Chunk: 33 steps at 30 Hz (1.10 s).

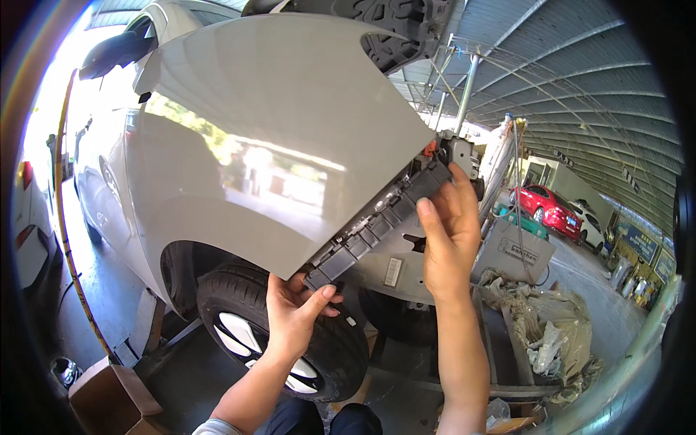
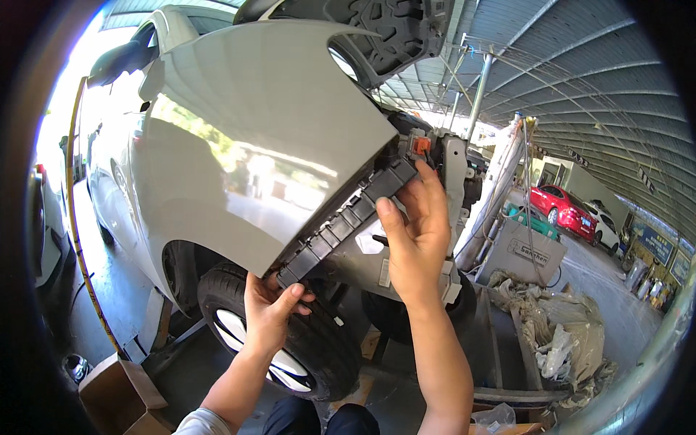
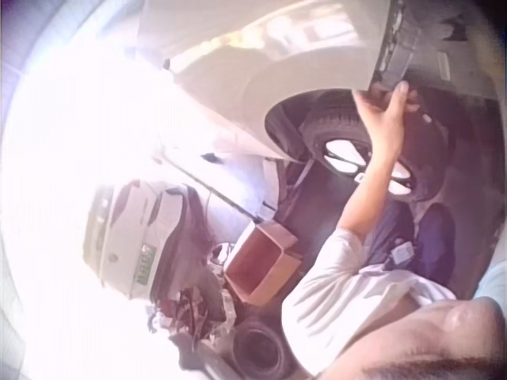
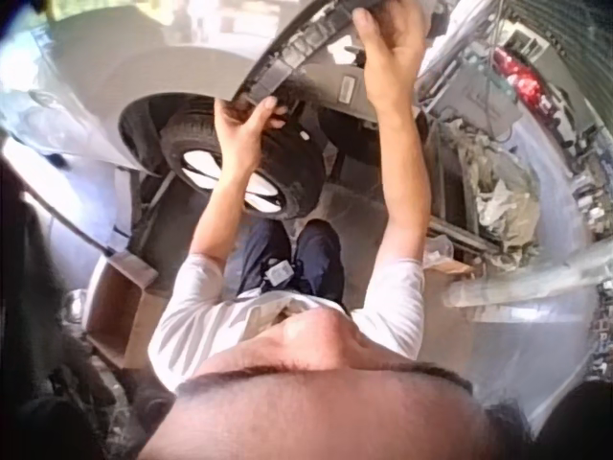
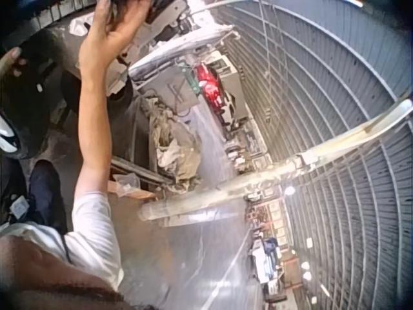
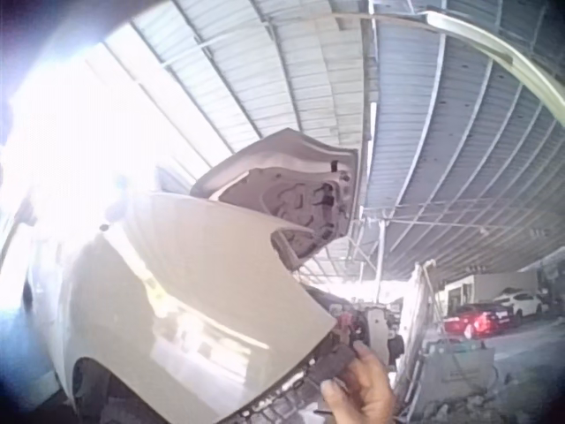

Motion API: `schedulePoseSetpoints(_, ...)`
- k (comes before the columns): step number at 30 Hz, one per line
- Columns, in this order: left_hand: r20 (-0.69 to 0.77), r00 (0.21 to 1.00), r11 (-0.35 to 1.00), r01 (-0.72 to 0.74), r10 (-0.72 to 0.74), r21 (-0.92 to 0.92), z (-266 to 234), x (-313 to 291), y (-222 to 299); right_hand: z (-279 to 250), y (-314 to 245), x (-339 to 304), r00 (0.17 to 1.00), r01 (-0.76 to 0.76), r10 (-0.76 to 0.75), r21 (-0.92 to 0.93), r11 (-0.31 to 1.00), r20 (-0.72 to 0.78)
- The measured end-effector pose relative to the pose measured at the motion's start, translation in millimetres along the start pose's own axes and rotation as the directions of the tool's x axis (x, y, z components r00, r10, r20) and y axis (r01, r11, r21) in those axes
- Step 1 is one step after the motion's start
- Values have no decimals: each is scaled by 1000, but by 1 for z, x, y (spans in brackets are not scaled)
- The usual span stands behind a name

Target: The person unpacks a plastic trim piece from a cardboard box and attempts to fit it onto the front fender area of a white car. They repeatedly align, insert, and remove the trim piece while checking fitment against the fender and wheel arch.

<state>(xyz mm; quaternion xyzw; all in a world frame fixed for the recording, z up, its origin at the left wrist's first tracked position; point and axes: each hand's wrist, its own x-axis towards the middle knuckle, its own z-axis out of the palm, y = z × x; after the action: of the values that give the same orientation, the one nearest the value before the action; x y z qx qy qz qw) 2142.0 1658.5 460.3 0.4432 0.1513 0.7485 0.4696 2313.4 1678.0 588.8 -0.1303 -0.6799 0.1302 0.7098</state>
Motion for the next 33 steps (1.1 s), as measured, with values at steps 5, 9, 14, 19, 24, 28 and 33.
schedulePoseSetpoints(5,-1,1000,998,-2,2,-57,5,-3,-7,-1,-1,2,1000,24,-24,22,999,4)
schedulePoseSetpoints(9,26,1000,994,6,-4,-106,0,1,-11,-1,-2,4,1000,16,-16,31,999,-3)
schedulePoseSetpoints(14,30,999,989,-37,42,-146,-11,5,-16,5,-5,5,1000,23,-23,40,999,3)
schedulePoseSetpoints(19,15,997,979,-77,81,-189,-13,13,-31,3,-5,6,1000,11,-11,29,1000,13)
schedulePoseSetpoints(24,12,994,990,-108,110,-89,-13,15,-31,6,-6,5,1000,-2,2,5,1000,2)
schedulePoseSetpoints(28,26,994,993,-103,105,-56,-11,16,-30,7,-10,4,999,-34,34,3,999,4)
schedulePoseSetpoints(33,-13,997,993,-73,72,-94,1,9,-29,6,-10,0,1000,-9,9,3,1000,-17)
